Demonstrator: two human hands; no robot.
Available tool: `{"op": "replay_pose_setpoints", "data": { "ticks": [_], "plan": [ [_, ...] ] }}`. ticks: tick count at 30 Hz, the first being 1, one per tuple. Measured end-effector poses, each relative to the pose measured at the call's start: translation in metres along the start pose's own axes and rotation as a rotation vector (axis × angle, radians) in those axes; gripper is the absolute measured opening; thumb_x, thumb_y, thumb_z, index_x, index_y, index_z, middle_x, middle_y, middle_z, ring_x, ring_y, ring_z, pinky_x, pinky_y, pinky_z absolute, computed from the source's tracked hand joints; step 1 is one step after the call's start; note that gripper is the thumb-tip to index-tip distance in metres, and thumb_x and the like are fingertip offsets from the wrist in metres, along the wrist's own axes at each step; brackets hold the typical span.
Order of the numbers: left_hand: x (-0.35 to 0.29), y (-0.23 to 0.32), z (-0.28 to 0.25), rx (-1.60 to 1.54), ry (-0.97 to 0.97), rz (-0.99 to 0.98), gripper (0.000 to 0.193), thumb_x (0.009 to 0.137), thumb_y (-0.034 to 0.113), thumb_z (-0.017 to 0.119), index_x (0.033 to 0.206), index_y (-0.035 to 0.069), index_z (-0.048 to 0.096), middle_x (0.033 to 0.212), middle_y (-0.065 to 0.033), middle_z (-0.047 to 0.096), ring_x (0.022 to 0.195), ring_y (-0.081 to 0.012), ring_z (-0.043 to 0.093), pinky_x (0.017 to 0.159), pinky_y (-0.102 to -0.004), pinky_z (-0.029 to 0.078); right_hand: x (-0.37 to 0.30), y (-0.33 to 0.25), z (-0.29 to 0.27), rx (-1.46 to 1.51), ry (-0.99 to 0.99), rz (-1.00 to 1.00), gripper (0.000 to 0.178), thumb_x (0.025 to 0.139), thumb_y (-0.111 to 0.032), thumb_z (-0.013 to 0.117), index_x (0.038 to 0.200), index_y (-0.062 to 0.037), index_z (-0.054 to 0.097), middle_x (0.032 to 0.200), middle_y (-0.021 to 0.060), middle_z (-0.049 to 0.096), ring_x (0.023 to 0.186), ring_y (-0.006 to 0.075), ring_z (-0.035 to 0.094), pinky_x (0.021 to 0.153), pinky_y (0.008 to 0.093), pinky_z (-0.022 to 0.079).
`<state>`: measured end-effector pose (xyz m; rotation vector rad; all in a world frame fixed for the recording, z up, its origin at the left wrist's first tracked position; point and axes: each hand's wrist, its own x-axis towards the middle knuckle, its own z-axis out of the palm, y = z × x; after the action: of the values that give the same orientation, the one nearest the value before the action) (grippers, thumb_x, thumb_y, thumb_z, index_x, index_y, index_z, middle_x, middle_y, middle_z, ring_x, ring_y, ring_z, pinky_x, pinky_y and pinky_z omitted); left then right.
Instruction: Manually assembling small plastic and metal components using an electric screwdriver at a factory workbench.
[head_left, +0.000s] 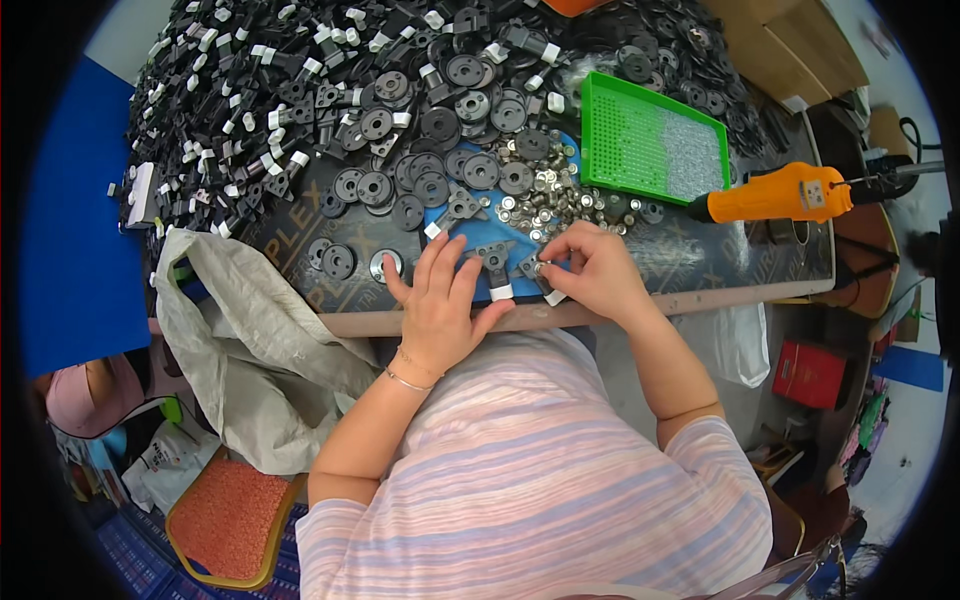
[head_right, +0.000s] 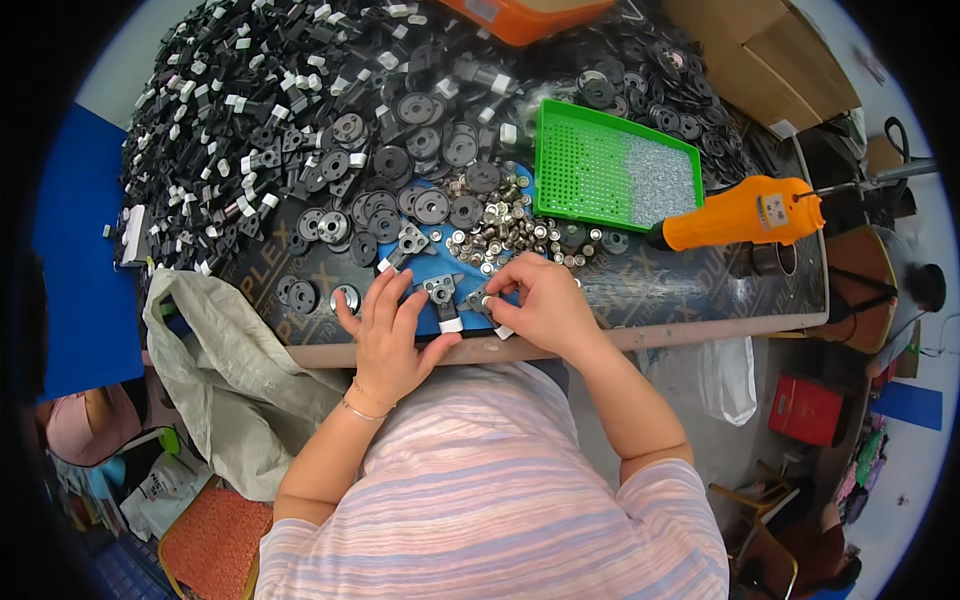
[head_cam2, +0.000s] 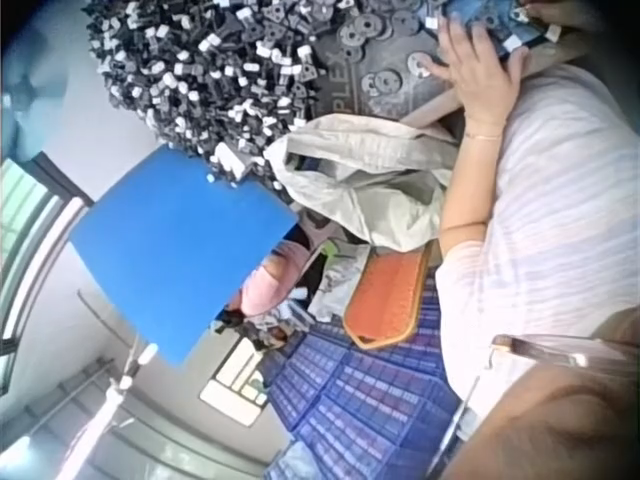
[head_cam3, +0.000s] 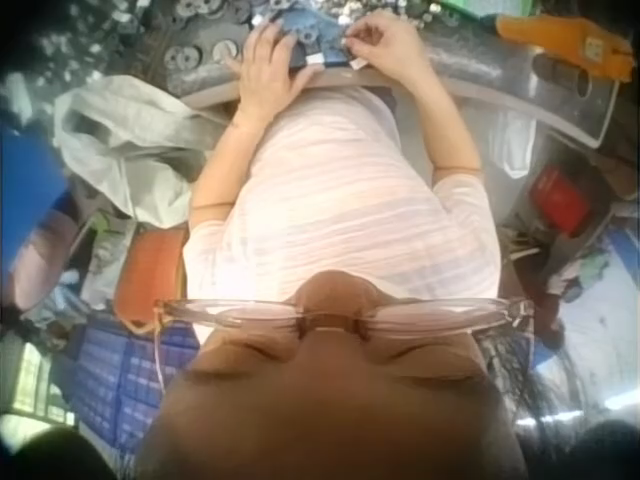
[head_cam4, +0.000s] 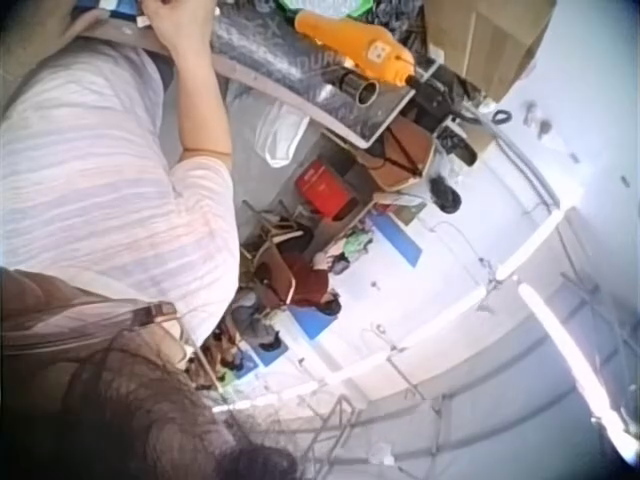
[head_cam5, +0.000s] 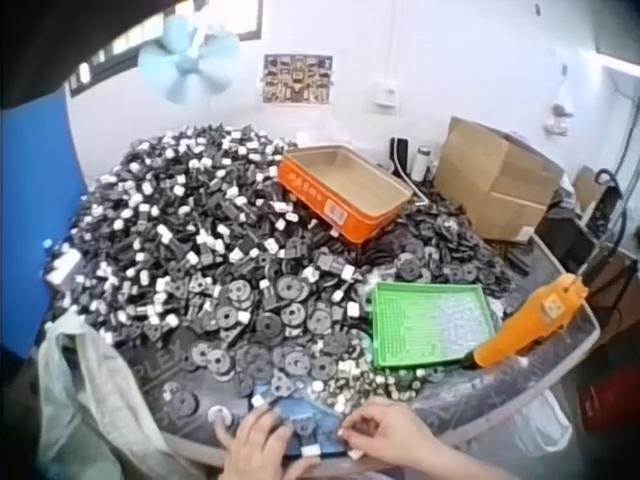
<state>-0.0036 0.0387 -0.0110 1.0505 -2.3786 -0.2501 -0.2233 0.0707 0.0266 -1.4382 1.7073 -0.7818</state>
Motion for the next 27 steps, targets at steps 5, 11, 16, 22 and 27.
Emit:
{"op": "replay_pose_setpoints", "data": {
  "ticks": [5,11,16,22,27],
  "plan": [
    [0.001,0.000,0.000,-0.011,0.007,-0.015,0.054,0.073,0.050,0.070,0.106,0.009,0.057,0.126,-0.0105,0.050,0.125,-0.0280,0.041,0.105,-0.0609,0.001,0.003,0.001,0.005,-0.003,0.011,0.005,0.016,0.070,-0.012,0.072,0.083,-0.0042,0.067,0.079,0.0052,0.058,0.059,0.0130,0.053,0.055,0.0268,0.045],
    [0.004,-0.001,-0.002,-0.031,-0.028,-0.031,0.062,0.072,0.053,0.069,0.113,0.008,0.055,0.129,-0.0114,0.048,0.128,-0.0293,0.038,0.106,-0.0602,0.001,0.007,0.007,0.001,-0.032,0.090,-0.062,0.013,0.072,-0.009,0.072,0.082,-0.0040,0.067,0.078,0.0046,0.057,0.057,0.0112,0.052,0.054,0.0255,0.043],
    [0.008,0.001,-0.005,-0.050,-0.103,-0.059,0.069,0.071,0.055,0.068,0.121,0.009,0.053,0.134,-0.0126,0.044,0.131,-0.0305,0.034,0.106,-0.0605,0.002,0.023,0.005,-0.005,-0.390,0.111,-0.225,0.011,0.077,-0.009,0.067,0.088,-0.0100,0.070,0.083,0.0056,0.059,0.070,0.0201,0.062,0.061,0.0320,0.048],
    [0.008,0.001,-0.004,-0.042,-0.129,-0.062,0.072,0.072,0.055,0.068,0.124,0.009,0.051,0.135,-0.0131,0.043,0.132,-0.0310,0.033,0.105,-0.0614,0.006,0.033,-0.005,-0.004,-0.566,-0.021,-0.234,0.015,0.077,-0.014,0.066,0.091,-0.0146,0.072,0.087,0.0037,0.061,0.078,0.0246,0.063,0.067,0.0353,0.050],
    [0.006,0.001,-0.004,-0.048,-0.126,-0.058,0.072,0.072,0.054,0.068,0.125,0.009,0.051,0.135,-0.0135,0.043,0.131,-0.0310,0.033,0.105,-0.0621,0.006,0.038,-0.006,-0.006,-0.673,-0.123,-0.274,0.013,0.076,-0.014,0.067,0.088,-0.0135,0.072,0.086,0.0028,0.062,0.076,0.0241,0.063,0.065,0.0363,0.051]
  ]
}}
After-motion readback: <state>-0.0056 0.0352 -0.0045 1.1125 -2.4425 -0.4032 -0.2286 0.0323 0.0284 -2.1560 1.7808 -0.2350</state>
